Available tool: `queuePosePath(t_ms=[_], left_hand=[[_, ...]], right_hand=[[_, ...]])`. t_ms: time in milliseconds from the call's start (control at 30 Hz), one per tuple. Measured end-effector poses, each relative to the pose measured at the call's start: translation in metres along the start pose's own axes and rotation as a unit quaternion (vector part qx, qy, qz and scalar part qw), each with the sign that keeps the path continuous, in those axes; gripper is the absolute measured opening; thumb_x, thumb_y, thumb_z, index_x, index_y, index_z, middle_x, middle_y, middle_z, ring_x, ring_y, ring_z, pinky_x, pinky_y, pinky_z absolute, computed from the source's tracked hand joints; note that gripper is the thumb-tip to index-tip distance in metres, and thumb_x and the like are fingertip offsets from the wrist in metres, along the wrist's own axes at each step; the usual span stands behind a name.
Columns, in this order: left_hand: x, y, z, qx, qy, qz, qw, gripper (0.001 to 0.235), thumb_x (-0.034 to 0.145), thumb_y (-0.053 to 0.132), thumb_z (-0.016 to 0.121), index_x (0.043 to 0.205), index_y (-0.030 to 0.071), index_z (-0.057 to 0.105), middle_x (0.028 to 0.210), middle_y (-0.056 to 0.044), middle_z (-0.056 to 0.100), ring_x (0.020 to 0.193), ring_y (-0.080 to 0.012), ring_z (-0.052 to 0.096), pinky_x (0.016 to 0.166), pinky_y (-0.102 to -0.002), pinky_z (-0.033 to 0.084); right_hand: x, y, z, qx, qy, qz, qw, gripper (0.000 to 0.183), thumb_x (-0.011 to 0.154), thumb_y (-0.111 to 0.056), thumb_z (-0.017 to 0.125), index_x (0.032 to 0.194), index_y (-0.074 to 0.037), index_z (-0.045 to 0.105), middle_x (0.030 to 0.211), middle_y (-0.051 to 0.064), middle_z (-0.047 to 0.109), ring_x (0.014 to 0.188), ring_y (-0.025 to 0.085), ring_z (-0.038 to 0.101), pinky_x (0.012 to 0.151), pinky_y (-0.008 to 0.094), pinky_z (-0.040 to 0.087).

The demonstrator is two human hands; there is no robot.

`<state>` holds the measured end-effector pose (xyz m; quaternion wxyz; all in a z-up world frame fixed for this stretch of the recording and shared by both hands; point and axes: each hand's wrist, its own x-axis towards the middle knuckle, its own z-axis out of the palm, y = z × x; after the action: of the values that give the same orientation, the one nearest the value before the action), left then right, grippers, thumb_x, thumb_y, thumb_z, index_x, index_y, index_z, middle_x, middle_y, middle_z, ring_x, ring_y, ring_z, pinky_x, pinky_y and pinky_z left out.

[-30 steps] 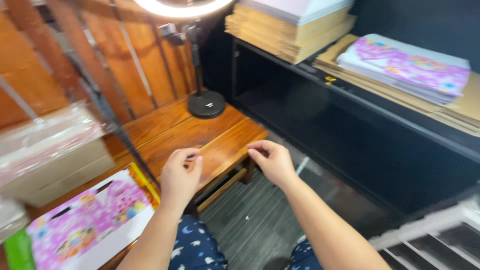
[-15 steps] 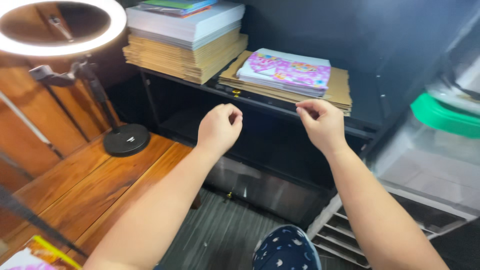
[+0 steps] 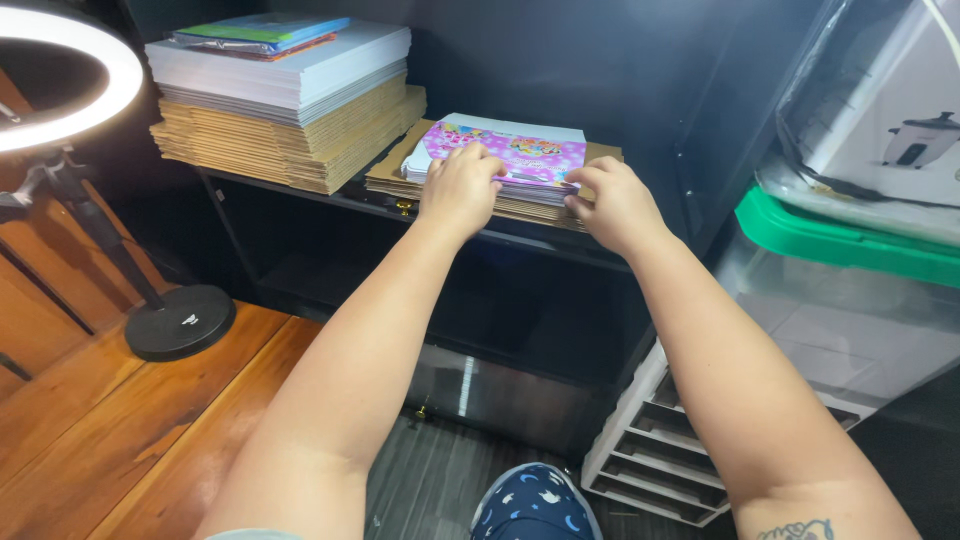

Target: The person repeatedly picks up small pink and white paper items from a stack on a black shelf and places them onto a green box on a low wooden bench. The person handles the items by hand, stacking them one by one.

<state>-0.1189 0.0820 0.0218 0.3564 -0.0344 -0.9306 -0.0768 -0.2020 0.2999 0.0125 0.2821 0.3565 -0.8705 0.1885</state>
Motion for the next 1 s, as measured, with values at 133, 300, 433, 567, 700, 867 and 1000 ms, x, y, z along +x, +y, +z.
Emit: queuePosePath(t_ms=[133,300,433,567,700,867,1000], left_hand=[[0.004,0.012,0.003,-0.02,-0.032,-0.007,0.999,0.025,0.096,0.028,0.066,0.12,0.024,0.071,0.123,-0.003,0.061,0.126,-0.0279,0.055,0.104,-0.052,0.044],[0.013,0.012,0.02,0.02,-0.041,0.002,0.999,0.022,0.095,0.031,0.068,0.116,0.029,0.073,0.124,0.0,0.06,0.124,-0.0256,0.052,0.102,-0.049,0.042],[0.019,0.012,0.025,0.022,-0.026,0.006,0.999,0.014,0.095,0.032,0.068,0.107,0.029,0.073,0.115,0.002,0.062,0.118,-0.0251,0.054,0.097,-0.047,0.044],[0.024,0.013,0.028,0.022,-0.03,-0.003,0.999,0.012,0.094,0.034,0.068,0.103,0.029,0.074,0.104,0.001,0.064,0.11,-0.0263,0.059,0.09,-0.049,0.05],[0.027,0.015,0.031,0.033,-0.032,-0.016,0.999,0.012,0.092,0.035,0.071,0.102,0.03,0.076,0.106,0.0,0.064,0.111,-0.0276,0.058,0.09,-0.049,0.051],[0.027,0.016,0.028,0.004,-0.051,-0.044,0.998,0.011,0.094,0.034,0.07,0.102,0.03,0.077,0.108,-0.002,0.064,0.112,-0.0293,0.058,0.092,-0.05,0.051],[0.029,0.016,0.026,-0.005,-0.06,-0.054,0.997,0.009,0.094,0.034,0.07,0.1,0.031,0.076,0.11,-0.002,0.064,0.114,-0.0301,0.058,0.094,-0.05,0.051]], right_hand=[[0.007,-0.004,0.001,-0.005,-0.041,0.006,0.999,0.028,0.097,-0.024,0.072,0.125,-0.023,0.072,0.129,0.011,0.064,0.122,0.034,0.063,0.099,0.049,0.054],[0.008,-0.002,-0.001,0.025,-0.032,0.03,0.999,0.02,0.099,-0.023,0.07,0.119,-0.023,0.074,0.122,0.008,0.066,0.112,0.027,0.068,0.091,0.044,0.058],[0.003,0.002,-0.001,0.048,-0.025,0.045,0.998,0.023,0.098,-0.02,0.071,0.121,-0.023,0.073,0.12,0.008,0.066,0.108,0.024,0.07,0.087,0.041,0.059],[0.0,0.001,-0.002,0.084,-0.003,0.035,0.996,0.023,0.096,-0.016,0.074,0.119,-0.017,0.075,0.108,0.011,0.069,0.101,0.025,0.072,0.082,0.038,0.061],[-0.002,-0.003,-0.005,0.11,0.015,0.035,0.993,0.022,0.095,-0.013,0.075,0.117,-0.016,0.075,0.103,0.01,0.07,0.098,0.023,0.072,0.08,0.035,0.062],[-0.002,-0.002,-0.007,0.13,0.021,0.037,0.991,0.024,0.095,-0.01,0.074,0.118,-0.014,0.074,0.103,0.012,0.071,0.098,0.023,0.072,0.08,0.034,0.063],[-0.001,-0.003,-0.009,0.152,0.015,0.045,0.987,0.025,0.096,-0.007,0.072,0.12,-0.012,0.074,0.103,0.014,0.072,0.099,0.024,0.072,0.081,0.035,0.063]])
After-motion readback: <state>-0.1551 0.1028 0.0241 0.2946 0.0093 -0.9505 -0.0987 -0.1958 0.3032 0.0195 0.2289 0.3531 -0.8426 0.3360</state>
